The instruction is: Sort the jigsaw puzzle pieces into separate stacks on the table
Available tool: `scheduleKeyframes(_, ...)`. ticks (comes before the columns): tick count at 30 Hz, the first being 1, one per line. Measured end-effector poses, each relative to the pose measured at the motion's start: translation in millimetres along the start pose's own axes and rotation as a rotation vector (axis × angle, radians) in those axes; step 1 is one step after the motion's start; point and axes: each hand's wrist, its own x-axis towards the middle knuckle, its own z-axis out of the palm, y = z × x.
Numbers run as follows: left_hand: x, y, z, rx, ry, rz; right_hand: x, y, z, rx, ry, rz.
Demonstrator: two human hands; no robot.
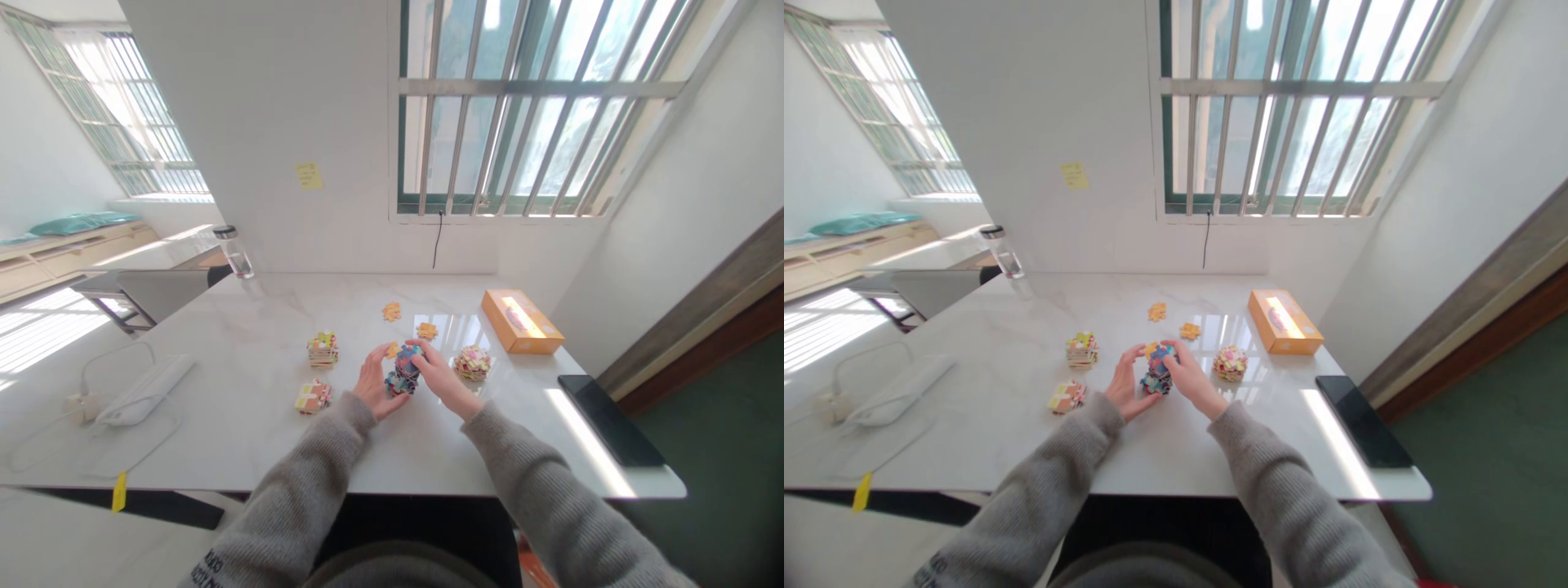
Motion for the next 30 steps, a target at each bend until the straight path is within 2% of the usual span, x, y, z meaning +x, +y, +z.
scheduleKeyframes(4, -5, -7, 17.2, -0.060, -0.087, -0.112, 1, 14, 7, -0.152, -0.019, -0.102)
scheduleKeyframes(7, -5, -6, 22.6, -0.066, -0.113, -0.147, 3, 22, 11, -0.286, 0.022, -0.134)
scheduleKeyframes(9, -4, -3, 24.6, -0.113, -0.099, -0.152, 3, 24, 12, -0.228, 0.020, -0.105)
scheduleKeyframes(11, -2, -1, 26.8, -0.188, -0.065, -0.170, 2, 25, 14, -0.064, -0.014, -0.047)
scheduleKeyframes(15, 3, 2, 31.1, -0.362, -0.038, -0.309, -2, 22, 19, 0.195, -0.054, 0.058)
scheduleKeyframes(20, 5, 0, 30.6, -0.582, -0.063, -0.429, -5, 21, 20, 0.189, -0.137, 0.071)
scheduleKeyframes(23, 3, -3, 25.8, -0.627, -0.067, -0.461, -6, 23, 19, 0.183, -0.108, 0.067)
scheduleKeyframes(27, -1, -7, 18.6, -0.561, -0.004, -0.434, 1, 23, 7, 0.067, 0.057, -0.064)
scheduleKeyframes(30, -3, -9, 16.2, -0.526, 0.009, -0.401, 20, 13, -14, -0.199, 0.096, -0.218)
